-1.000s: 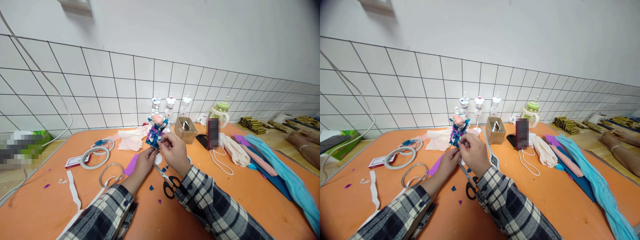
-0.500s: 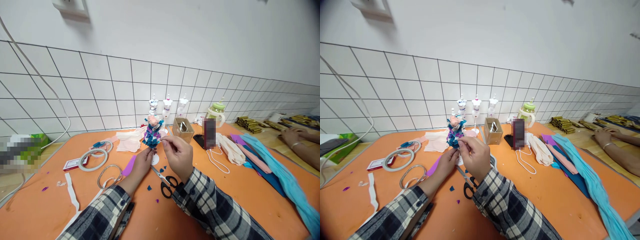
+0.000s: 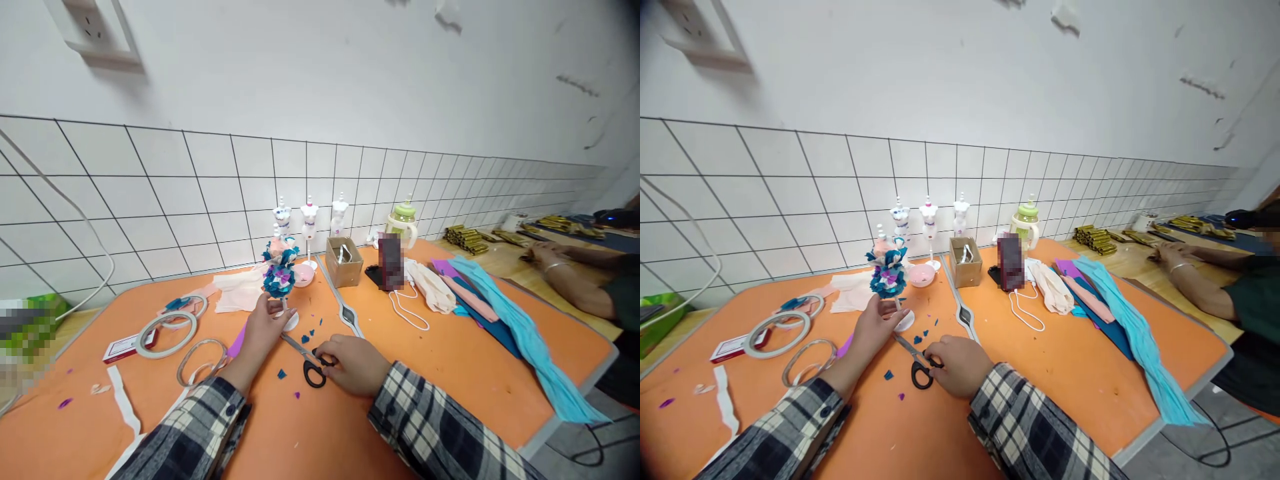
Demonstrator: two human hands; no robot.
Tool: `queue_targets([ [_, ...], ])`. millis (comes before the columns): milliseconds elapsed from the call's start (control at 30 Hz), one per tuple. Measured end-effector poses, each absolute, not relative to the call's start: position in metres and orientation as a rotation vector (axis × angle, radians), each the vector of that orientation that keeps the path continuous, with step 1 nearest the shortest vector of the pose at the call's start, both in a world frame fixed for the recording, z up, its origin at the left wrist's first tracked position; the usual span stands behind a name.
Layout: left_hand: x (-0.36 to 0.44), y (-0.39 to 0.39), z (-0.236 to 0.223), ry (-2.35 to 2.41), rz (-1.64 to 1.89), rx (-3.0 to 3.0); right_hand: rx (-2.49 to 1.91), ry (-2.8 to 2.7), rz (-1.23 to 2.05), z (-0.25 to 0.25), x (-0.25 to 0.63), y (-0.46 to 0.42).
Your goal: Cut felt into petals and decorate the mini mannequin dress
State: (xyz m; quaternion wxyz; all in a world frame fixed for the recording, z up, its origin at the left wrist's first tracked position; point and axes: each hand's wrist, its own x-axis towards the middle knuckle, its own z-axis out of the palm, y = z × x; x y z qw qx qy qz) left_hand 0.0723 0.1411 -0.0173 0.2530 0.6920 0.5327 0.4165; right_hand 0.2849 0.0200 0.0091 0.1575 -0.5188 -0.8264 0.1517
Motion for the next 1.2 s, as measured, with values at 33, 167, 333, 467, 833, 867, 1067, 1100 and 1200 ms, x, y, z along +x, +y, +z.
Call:
queue_targets([
  [33,0.072,0.142,-0.018,1.471,1.130,1.877,-1.483,-2.377,0.460,0.010,0.285,0.020],
  [167,0.068,0.146,-0.023,1.544,1.091,1.887,-1.482,-2.372,0.562,0.012,0.284,0.023],
  [333,0.060,0.150,-0.024,1.589,1.064,1.930,-1.516,-2.369,0.629,0.013,0.288,0.025],
  [467,0.058,0.150,-0.021,1.597,1.051,1.996,-1.406,-2.464,0.591,0.017,0.291,0.024],
  [833,0.059,0.150,-0.022,1.617,1.020,2.050,-1.356,-2.394,0.403,0.001,0.276,0.023],
  [867,0.059,0.149,-0.022,1.636,1.032,2.033,-1.339,-2.378,0.425,0.000,0.274,0.024],
  [1067,0.058,0.135,-0.017,1.699,1.070,1.995,-1.321,-2.352,0.497,0.000,0.272,0.024],
  [1100,0.058,0.131,-0.015,1.706,1.068,2.004,-1.314,-2.363,0.487,0.000,0.272,0.024],
  [1200,0.057,0.120,-0.010,1.726,1.074,2.035,-1.283,-2.395,0.465,0.000,0.272,0.022],
])
